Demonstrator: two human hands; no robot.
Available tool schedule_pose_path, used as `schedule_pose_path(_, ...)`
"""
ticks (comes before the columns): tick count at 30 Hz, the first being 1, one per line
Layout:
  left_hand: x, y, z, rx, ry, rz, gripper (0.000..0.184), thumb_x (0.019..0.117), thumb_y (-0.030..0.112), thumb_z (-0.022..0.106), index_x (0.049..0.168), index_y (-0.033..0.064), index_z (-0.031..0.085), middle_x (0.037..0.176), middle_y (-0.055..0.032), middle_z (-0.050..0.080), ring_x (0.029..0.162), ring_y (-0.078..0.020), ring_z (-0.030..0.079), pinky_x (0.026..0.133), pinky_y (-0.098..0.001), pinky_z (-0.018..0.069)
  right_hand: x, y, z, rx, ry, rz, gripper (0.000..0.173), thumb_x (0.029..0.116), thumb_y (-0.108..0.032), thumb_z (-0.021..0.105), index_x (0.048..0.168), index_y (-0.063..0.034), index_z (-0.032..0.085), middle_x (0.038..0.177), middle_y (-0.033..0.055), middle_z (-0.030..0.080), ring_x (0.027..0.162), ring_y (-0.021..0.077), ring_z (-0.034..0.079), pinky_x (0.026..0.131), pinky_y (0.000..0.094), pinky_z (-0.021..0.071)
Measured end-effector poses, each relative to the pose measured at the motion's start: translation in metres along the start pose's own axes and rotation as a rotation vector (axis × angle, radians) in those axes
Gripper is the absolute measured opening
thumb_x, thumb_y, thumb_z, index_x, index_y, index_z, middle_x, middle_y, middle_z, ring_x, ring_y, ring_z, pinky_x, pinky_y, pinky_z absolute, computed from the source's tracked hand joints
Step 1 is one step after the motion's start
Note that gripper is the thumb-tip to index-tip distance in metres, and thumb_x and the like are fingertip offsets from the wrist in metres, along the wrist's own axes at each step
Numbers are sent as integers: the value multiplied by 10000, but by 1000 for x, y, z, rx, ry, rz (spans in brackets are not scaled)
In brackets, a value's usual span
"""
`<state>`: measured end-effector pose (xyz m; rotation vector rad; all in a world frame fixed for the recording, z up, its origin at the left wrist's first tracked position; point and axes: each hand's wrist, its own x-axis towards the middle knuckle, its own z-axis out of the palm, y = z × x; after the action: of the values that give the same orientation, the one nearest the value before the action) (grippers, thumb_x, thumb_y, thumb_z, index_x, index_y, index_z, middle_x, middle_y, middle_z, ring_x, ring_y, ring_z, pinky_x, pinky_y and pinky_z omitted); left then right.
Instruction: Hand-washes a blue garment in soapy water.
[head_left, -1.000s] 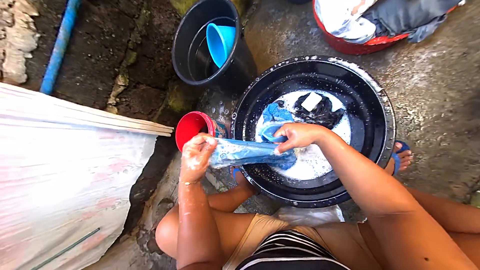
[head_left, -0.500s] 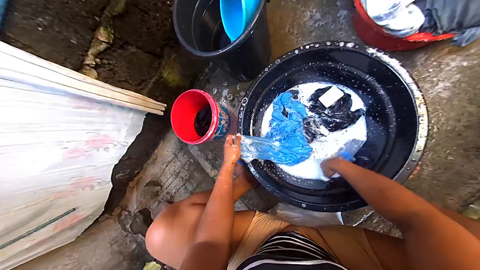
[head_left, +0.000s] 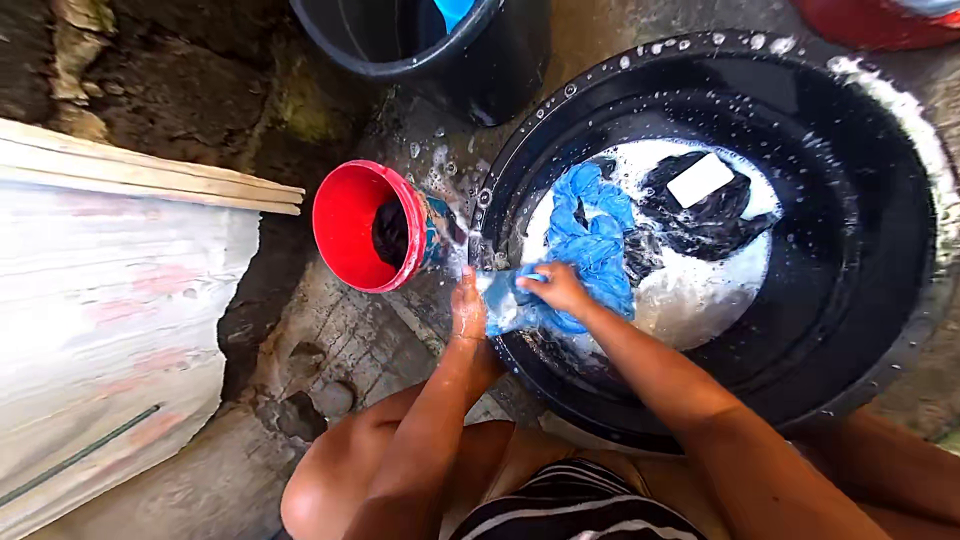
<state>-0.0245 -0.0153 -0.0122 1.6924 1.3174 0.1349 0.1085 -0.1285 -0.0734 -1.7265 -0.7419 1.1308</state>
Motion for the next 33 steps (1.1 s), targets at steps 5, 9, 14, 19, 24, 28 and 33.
schedule_pose_path(5, -5, 3, 6, -68, 113, 74, 240, 1029, 121, 457, 1064, -63, 607, 873, -95, 647, 812, -73, 628, 746, -261, 538, -11, -81, 17, 263, 136, -277, 323, 849, -235, 803, 694, 6, 654, 746, 141, 673, 845, 283, 672, 912, 510, 502)
schedule_pose_path(9, -2, 17, 3, -48, 84, -131, 556, 1124, 388, 229, 1312, -13, 565, 1152, -158, 661, 1064, -161, 641, 964, -380, 528, 9, -3, -1, 118, -39, -107, 329, 970, -321, 710, 934, 4, 749, 953, 177, 724, 995, 333, 681, 950, 581, 509)
schedule_pose_path(14, -9, 26, 2, 5, 130, -98, 238, 1018, -7, 470, 1186, -130, 585, 1030, -209, 651, 951, -166, 619, 884, -314, 518, -2, -87, 19, 283, 144, -340, 292, 855, -250, 810, 735, -8, 698, 757, 132, 696, 814, 279, 687, 875, 530, 517)
schedule_pose_path(19, -4, 26, 5, 100, 77, -124, 607, 1125, 364, 167, 1251, -67, 576, 1099, -199, 654, 1037, -190, 643, 953, -390, 523, 24, -6, -19, 2, -58, 64, 424, 977, -393, 692, 938, 27, 739, 961, 237, 714, 1010, 424, 672, 951, 644, 492)
schedule_pose_path(24, -8, 12, -2, 410, -34, -207, 349, 1001, 35, 538, 1305, -134, 525, 1236, -306, 594, 1170, -319, 582, 1003, -467, 470, -1, -121, 17, 280, 143, -402, 354, 906, -305, 764, 717, -18, 677, 733, 115, 678, 820, 290, 665, 839, 543, 495)
schedule_pose_path(28, 0, 8, 0, 284, -1, -250, 435, 1111, 240, 367, 1392, -54, 518, 1328, -304, 587, 1263, -400, 563, 1085, -560, 425, 9, -31, -4, -23, -33, -49, 406, 974, -362, 691, 993, 39, 748, 1003, 238, 726, 1032, 392, 684, 977, 620, 492)
schedule_pose_path(33, 2, -1, -2, 307, -23, -197, 577, 1108, 451, 291, 1377, 21, 566, 1328, -261, 610, 1275, -400, 558, 1074, -617, 410, -6, -71, -9, 44, 149, -152, 401, 926, -340, 736, 836, 50, 720, 887, 223, 701, 977, 377, 661, 953, 577, 492)
